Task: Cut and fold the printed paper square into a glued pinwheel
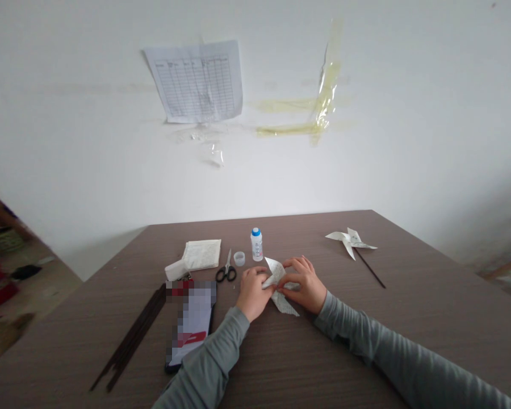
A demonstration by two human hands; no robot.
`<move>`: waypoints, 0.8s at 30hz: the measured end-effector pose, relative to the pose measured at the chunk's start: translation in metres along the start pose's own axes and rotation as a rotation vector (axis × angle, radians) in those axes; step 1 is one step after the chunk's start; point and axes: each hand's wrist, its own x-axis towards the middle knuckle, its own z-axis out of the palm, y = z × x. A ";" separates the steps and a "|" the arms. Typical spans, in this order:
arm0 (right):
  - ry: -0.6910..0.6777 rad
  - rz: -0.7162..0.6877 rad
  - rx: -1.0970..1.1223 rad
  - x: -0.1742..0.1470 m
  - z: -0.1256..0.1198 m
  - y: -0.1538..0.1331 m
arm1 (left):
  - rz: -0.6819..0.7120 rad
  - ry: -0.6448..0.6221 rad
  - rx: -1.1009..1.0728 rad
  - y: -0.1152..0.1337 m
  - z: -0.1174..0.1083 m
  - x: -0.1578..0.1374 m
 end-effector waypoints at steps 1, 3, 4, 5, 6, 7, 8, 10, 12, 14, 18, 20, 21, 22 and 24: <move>0.001 0.001 0.016 0.000 0.000 0.001 | 0.003 0.000 -0.001 -0.001 0.000 0.000; -0.002 0.008 0.045 0.000 0.000 0.003 | 0.007 0.000 0.000 -0.002 -0.001 0.000; -0.005 0.014 0.057 0.000 0.000 0.003 | 0.007 0.001 0.000 -0.002 -0.001 0.000; -0.006 0.021 0.068 0.000 0.000 0.003 | 0.004 0.001 0.001 -0.001 -0.001 0.000; -0.006 0.028 0.077 0.000 -0.001 0.004 | 0.001 0.001 0.003 -0.001 -0.001 0.000; -0.004 0.036 0.085 0.001 -0.001 0.004 | -0.002 0.000 0.004 0.000 -0.002 0.000; -0.003 0.042 0.092 0.001 0.000 0.004 | -0.005 -0.001 0.006 0.001 -0.002 0.000; -0.005 0.052 0.105 0.001 0.000 0.004 | -0.011 -0.001 0.007 0.002 -0.002 -0.001; -0.018 0.057 0.112 0.001 0.000 0.005 | -0.014 0.002 0.005 0.003 -0.002 -0.001; -0.028 0.061 0.111 0.001 0.001 0.005 | -0.012 0.002 0.000 0.002 -0.002 -0.001; -0.048 0.079 0.093 0.001 0.000 0.002 | -0.004 0.000 -0.008 0.002 -0.002 -0.001; -0.064 0.086 0.090 0.002 -0.001 0.001 | -0.004 -0.003 -0.010 0.001 -0.002 0.000; -0.070 0.089 0.091 0.002 -0.002 0.000 | -0.003 -0.005 -0.011 0.001 -0.002 0.000; -0.075 0.091 0.093 0.002 -0.002 0.000 | -0.003 -0.008 -0.012 0.001 -0.002 0.000; -0.076 0.100 0.098 0.003 -0.002 -0.001 | 0.001 -0.005 -0.015 0.001 -0.002 0.000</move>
